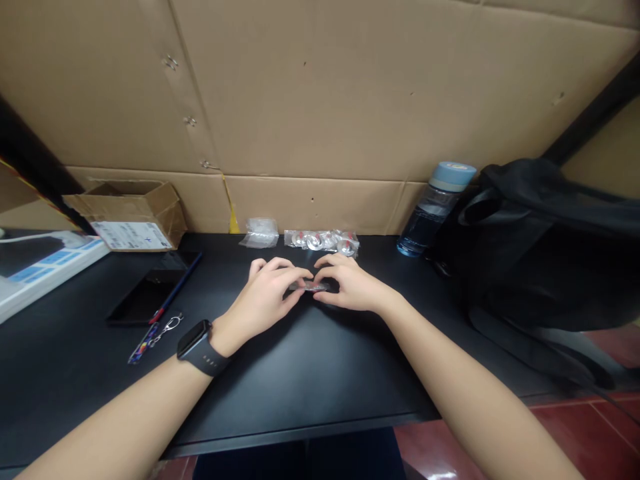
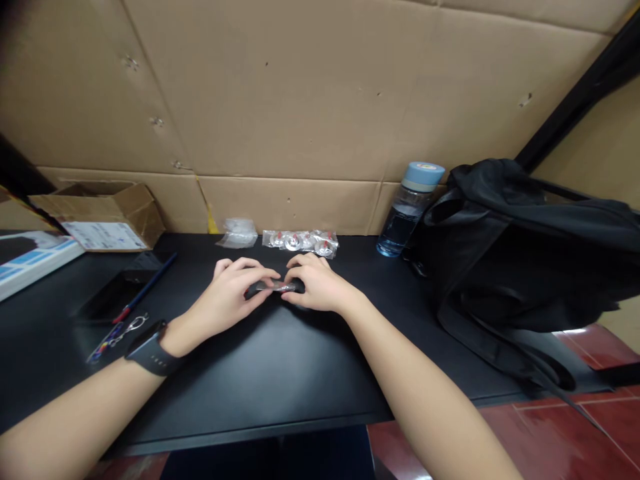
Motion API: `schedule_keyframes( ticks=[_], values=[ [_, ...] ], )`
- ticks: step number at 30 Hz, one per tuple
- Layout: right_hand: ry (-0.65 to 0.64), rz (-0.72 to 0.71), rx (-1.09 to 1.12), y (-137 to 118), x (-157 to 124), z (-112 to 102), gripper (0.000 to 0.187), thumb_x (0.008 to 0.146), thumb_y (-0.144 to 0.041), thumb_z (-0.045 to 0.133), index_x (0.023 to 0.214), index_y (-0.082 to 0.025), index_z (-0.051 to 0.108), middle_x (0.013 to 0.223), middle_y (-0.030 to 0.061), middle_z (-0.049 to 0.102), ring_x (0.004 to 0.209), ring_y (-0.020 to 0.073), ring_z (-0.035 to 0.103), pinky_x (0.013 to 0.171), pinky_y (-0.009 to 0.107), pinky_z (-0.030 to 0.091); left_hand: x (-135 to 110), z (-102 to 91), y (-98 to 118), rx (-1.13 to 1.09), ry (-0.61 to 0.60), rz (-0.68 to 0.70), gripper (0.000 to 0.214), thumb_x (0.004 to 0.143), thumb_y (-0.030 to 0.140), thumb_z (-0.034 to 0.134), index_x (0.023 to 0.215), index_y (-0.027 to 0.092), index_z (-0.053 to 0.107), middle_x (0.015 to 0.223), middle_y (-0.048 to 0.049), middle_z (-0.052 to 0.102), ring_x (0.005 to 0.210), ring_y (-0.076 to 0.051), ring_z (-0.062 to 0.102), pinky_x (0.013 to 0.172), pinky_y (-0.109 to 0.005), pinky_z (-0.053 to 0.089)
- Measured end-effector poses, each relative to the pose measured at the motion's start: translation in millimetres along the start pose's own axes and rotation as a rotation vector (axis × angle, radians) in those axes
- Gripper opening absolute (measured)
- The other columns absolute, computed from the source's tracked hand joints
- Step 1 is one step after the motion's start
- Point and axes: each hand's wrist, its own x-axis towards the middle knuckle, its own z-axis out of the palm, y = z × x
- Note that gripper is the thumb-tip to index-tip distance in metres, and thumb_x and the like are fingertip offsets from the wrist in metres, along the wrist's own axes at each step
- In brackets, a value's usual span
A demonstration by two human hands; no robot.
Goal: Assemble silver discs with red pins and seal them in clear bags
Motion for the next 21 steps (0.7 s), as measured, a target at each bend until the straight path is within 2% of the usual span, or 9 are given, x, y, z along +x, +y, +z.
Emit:
schedule_keyframes(
  ticks=[7, 11, 15, 21],
  values=[
    [0.115, -0.037, 0.044, -3.2, 1.1, -3.0, 0.015, 0.085, -0.026, 0.077, 0.095, -0.023, 0.066, 0.121, 0.0073, 0.063, 0.116, 0.0264, 0.057, 0.102, 0.043, 0.044, 0.0, -1.5, -1.3, -0.027, 0.039, -0.069, 0.021, 0.098, 0.027, 0.063, 0.118, 0.03, 0.065, 0.103, 0.0006, 0.078, 0.111, -0.025, 0.06, 0.091, -0.043, 0.029],
    [0.16, -0.068, 0.062, -5.1, 1.2, -4.8, 0.019, 0.085, -0.024, 0.077, 0.101, -0.023, 0.065, 0.121, 0.0071, 0.064, 0.115, 0.0254, 0.058, 0.101, 0.041, 0.045, 1.5, -3.1, -1.0, -0.102, 0.065, -0.152, 0.019, 0.097, 0.029, 0.065, 0.116, 0.03, 0.064, 0.104, 0.0024, 0.078, 0.112, -0.024, 0.061, 0.092, -0.042, 0.03],
    [0.181, -0.111, 0.071, -6.5, 2.0, -5.7, 0.026, 0.087, -0.022, 0.074, 0.112, -0.024, 0.065, 0.121, 0.0069, 0.066, 0.115, 0.0255, 0.058, 0.103, 0.041, 0.044, 2.6, -1.6, -4.3, -0.205, 0.085, -0.229, 0.023, 0.094, 0.03, 0.068, 0.117, 0.03, 0.062, 0.099, 0.0037, 0.079, 0.108, -0.023, 0.065, 0.094, -0.041, 0.035],
    [0.171, -0.09, 0.042, -9.6, 1.8, -5.3, 0.018, 0.09, -0.019, 0.071, 0.107, -0.024, 0.069, 0.112, 0.0041, 0.073, 0.11, 0.0243, 0.06, 0.102, 0.041, 0.035, 2.7, 2.4, -10.5, -0.365, 0.088, -0.268, 0.024, 0.093, 0.029, 0.066, 0.117, 0.029, 0.059, 0.098, 0.0038, 0.078, 0.101, -0.022, 0.071, 0.095, -0.037, 0.043]
  ],
)
